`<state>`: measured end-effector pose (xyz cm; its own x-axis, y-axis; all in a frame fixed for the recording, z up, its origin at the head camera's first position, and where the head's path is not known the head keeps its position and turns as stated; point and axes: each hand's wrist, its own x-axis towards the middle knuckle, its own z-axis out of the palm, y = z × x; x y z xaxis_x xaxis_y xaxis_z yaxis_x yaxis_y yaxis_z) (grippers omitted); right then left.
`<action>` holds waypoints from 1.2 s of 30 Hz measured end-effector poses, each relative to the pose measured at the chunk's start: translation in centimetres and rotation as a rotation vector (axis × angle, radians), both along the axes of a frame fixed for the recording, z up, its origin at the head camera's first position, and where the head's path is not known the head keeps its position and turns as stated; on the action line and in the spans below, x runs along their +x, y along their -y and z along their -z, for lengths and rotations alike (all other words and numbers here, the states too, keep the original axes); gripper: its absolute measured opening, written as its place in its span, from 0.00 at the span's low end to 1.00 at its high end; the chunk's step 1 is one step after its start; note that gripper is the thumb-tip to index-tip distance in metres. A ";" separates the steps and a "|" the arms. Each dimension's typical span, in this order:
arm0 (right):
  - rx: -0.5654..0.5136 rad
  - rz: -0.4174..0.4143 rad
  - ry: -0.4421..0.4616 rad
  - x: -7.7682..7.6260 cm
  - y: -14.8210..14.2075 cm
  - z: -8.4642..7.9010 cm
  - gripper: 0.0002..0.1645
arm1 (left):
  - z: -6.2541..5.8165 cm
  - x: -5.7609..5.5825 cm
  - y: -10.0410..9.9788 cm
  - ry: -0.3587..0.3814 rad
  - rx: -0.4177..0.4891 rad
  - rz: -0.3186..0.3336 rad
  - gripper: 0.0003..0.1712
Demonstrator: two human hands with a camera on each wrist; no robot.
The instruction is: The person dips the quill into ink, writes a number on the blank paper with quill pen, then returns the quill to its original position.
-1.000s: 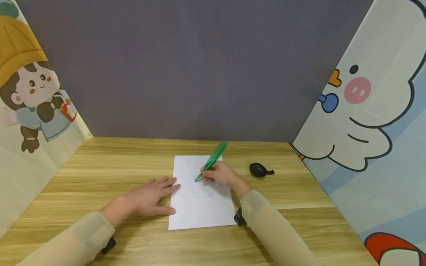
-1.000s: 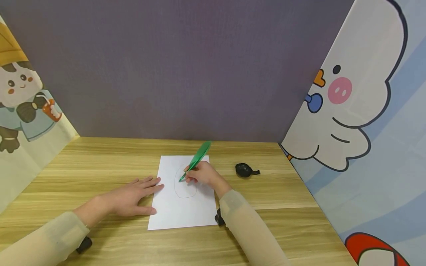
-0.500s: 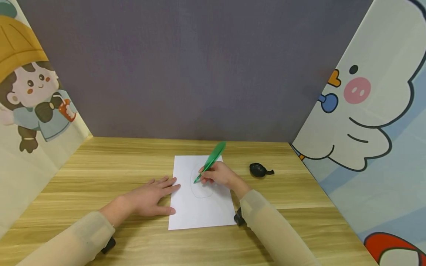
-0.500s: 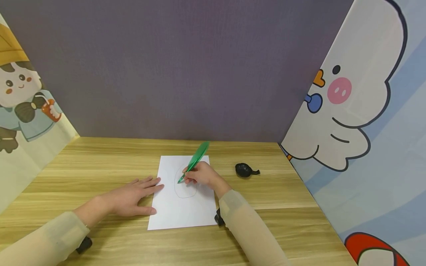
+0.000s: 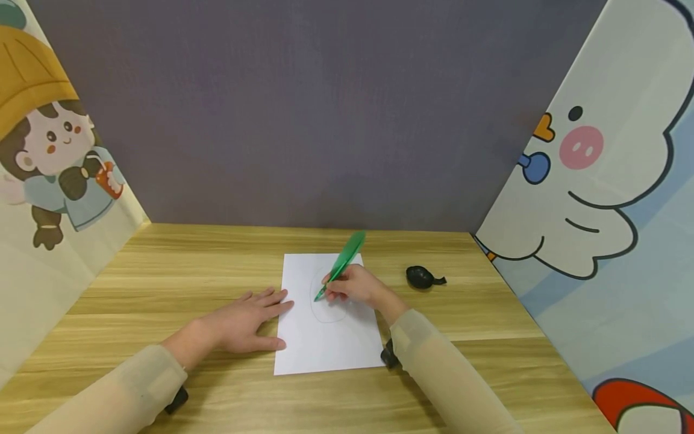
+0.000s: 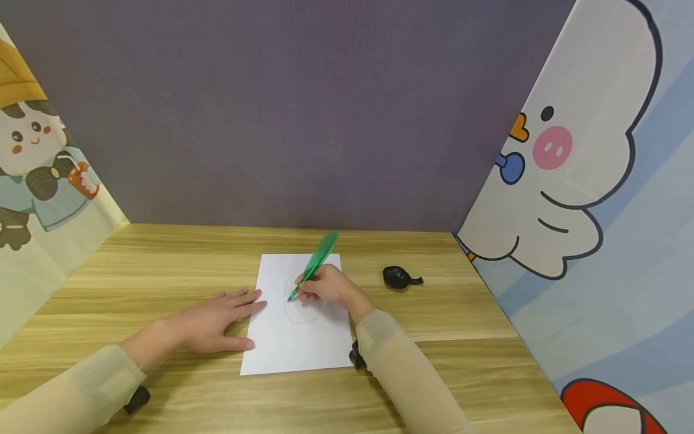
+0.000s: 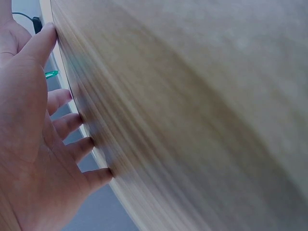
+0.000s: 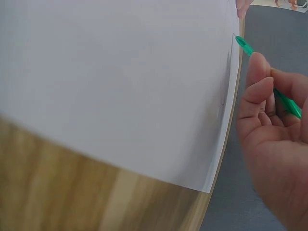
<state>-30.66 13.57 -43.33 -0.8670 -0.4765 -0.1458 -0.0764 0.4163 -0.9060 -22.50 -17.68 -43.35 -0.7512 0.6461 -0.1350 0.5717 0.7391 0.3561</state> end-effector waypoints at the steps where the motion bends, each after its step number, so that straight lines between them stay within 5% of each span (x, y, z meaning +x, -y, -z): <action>1: -0.001 -0.002 0.001 0.0 0.0 0.0 0.13 | 0.0 0.0 0.0 0.000 0.000 0.001 0.54; 36: 0.020 -0.035 -0.006 0.3 0.3 0.0 0.13 | -0.1 0.1 0.0 -0.007 0.001 0.008 0.53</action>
